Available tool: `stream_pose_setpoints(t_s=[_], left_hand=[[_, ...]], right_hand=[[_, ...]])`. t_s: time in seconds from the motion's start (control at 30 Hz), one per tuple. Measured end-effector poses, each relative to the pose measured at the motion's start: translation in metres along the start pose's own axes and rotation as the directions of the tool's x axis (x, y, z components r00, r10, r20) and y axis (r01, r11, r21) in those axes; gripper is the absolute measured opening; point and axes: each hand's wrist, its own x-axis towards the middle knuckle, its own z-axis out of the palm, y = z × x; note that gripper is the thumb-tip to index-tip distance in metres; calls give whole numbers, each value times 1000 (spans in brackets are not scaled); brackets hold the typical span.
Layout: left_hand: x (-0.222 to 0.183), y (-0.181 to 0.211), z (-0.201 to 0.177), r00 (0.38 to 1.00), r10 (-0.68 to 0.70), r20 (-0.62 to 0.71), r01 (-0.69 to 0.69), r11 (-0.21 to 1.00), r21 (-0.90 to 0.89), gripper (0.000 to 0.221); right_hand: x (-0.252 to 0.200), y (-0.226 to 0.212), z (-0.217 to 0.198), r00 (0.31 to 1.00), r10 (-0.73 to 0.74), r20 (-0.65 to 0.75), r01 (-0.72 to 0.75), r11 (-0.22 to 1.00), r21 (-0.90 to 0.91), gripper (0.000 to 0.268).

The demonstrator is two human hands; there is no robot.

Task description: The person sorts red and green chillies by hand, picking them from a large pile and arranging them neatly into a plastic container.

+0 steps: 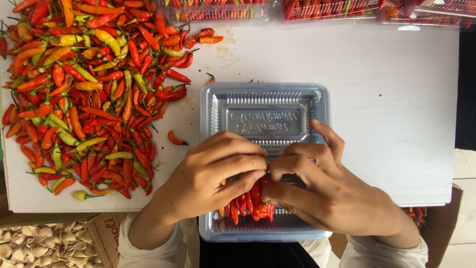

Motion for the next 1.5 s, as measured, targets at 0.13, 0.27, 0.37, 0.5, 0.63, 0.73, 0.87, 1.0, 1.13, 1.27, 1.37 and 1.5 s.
stream_pose_setpoints(t_s=[0.13,0.27,0.37,0.5,0.63,0.73,0.87,1.0,1.13,1.27,1.37,1.5], left_hand=[[0,1,0,999,-29,-22,30,998,48,10],[0,2,-1,992,-81,-93,89,992,93,11],[-1,1,0,987,-87,-137,102,989,110,12],[1,2,1,967,-68,-245,104,985,136,11],[-4,-3,-3,938,-36,-345,114,972,207,10],[-8,-7,-16,873,-12,-487,157,953,258,10],[-19,-26,-34,636,10,-771,315,909,272,11],[-33,-44,-56,437,25,-899,498,826,265,13],[-41,-62,-68,392,42,-919,585,759,285,23],[-49,-77,-72,426,-38,-904,699,648,302,16],[-53,-84,-71,418,-128,-899,773,569,279,15],[-54,-86,-68,422,-144,-895,791,541,286,13]], right_hand=[[-1,1,7,1000,6,18,-5,999,-41,17],[-4,3,12,999,-11,45,13,998,-55,19],[-3,2,15,1000,-17,17,18,994,-106,22],[-1,0,12,1000,-3,-9,3,997,-74,27],[0,0,10,999,-16,-31,15,999,-30,27],[-2,0,9,999,-12,-43,10,999,-50,27],[-5,3,9,999,-3,-46,1,999,-40,28],[-8,4,7,999,37,28,-38,999,36,29],[-5,7,5,999,-6,45,4,999,45,29],[7,4,-3,997,-9,83,2,997,78,27],[13,3,-11,994,-35,100,30,999,45,24],[35,4,-22,986,-121,111,120,993,17,23]])
